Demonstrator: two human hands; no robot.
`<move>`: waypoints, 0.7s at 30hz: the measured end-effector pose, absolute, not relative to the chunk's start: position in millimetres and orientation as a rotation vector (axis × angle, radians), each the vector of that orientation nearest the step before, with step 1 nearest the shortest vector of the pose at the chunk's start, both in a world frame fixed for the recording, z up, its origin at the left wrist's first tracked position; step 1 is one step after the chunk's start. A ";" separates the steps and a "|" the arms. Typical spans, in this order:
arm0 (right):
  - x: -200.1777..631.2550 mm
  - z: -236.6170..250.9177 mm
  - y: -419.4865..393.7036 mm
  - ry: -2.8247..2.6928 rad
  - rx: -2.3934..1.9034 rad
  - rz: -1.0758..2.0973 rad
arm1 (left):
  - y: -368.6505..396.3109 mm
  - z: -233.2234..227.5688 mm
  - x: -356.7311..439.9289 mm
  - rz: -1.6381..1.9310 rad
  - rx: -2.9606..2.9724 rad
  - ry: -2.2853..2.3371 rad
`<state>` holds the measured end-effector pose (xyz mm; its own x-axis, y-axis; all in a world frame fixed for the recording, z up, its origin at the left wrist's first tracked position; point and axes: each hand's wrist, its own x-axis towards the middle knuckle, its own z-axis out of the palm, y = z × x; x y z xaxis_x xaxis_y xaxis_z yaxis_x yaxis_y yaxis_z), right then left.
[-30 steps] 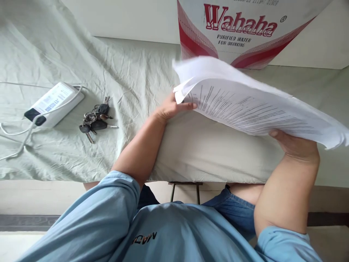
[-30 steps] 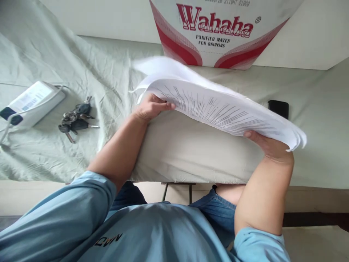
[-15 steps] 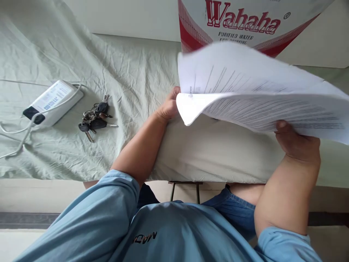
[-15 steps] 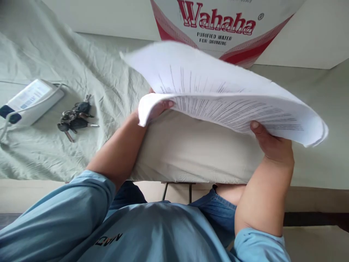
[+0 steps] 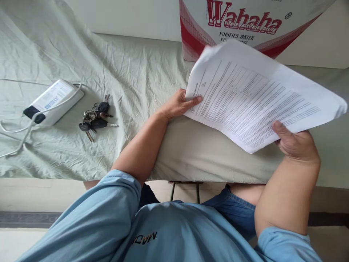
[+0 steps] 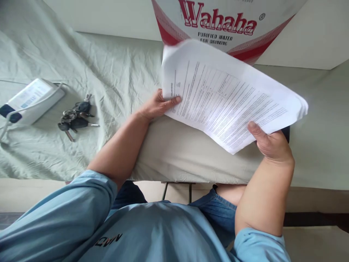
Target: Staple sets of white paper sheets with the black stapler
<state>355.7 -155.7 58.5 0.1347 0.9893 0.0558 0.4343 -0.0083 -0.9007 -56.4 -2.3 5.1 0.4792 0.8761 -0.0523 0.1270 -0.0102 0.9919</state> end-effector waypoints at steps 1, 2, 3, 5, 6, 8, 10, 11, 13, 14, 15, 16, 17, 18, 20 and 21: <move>358.2 60.3 -157.7 -1.452 -1.603 0.882 | -2.1 5.8 -56.3 0.758 1.473 0.922; 360.5 63.2 -159.7 -1.486 -1.637 0.948 | -1.8 6.3 -56.5 0.764 1.462 0.914; 362.5 66.9 -161.7 -1.521 -1.679 1.019 | -1.6 6.7 -57.2 0.772 1.452 0.907; 365.7 76.0 -165.1 -1.542 -1.757 1.127 | -1.5 7.2 -59.6 0.774 1.432 0.898; 367.0 80.8 -166.5 -1.499 -1.772 1.131 | -1.9 7.7 -61.3 0.765 1.421 0.893; 369.0 89.3 -168.1 -1.323 -1.726 1.078 | -3.5 10.8 -65.1 0.727 1.401 0.868; 370.1 95.1 -167.7 -1.138 -1.588 1.010 | -6.0 17.5 -68.1 0.640 1.382 0.803; 369.9 96.6 -166.5 -1.084 -1.509 1.005 | -7.2 22.0 -68.6 0.575 1.377 0.758; 366.5 96.7 -162.4 -1.067 -1.377 1.092 | -8.8 31.5 -67.1 0.421 1.395 0.663; 362.8 95.6 -159.9 -1.086 -1.334 1.163 | -9.2 35.8 -64.9 0.338 1.419 0.627; 357.5 94.1 -157.3 -1.121 -1.312 1.244 | -9.5 39.2 -61.9 0.262 1.449 0.603; 350.9 92.3 -154.8 -1.156 -1.310 1.314 | -9.8 41.8 -58.4 0.191 1.479 0.593; 343.2 90.7 -152.6 -1.201 -1.319 1.381 | -10.2 43.4 -54.8 0.137 1.501 0.599; 334.9 89.2 -150.6 -1.245 -1.335 1.429 | -10.8 44.2 -51.3 0.102 1.512 0.614; 318.7 86.7 -147.5 -1.341 -1.392 1.510 | -12.7 44.1 -46.0 0.088 1.507 0.645; 311.9 85.5 -146.4 -1.383 -1.441 1.526 | -14.1 43.5 -44.4 0.099 1.494 0.651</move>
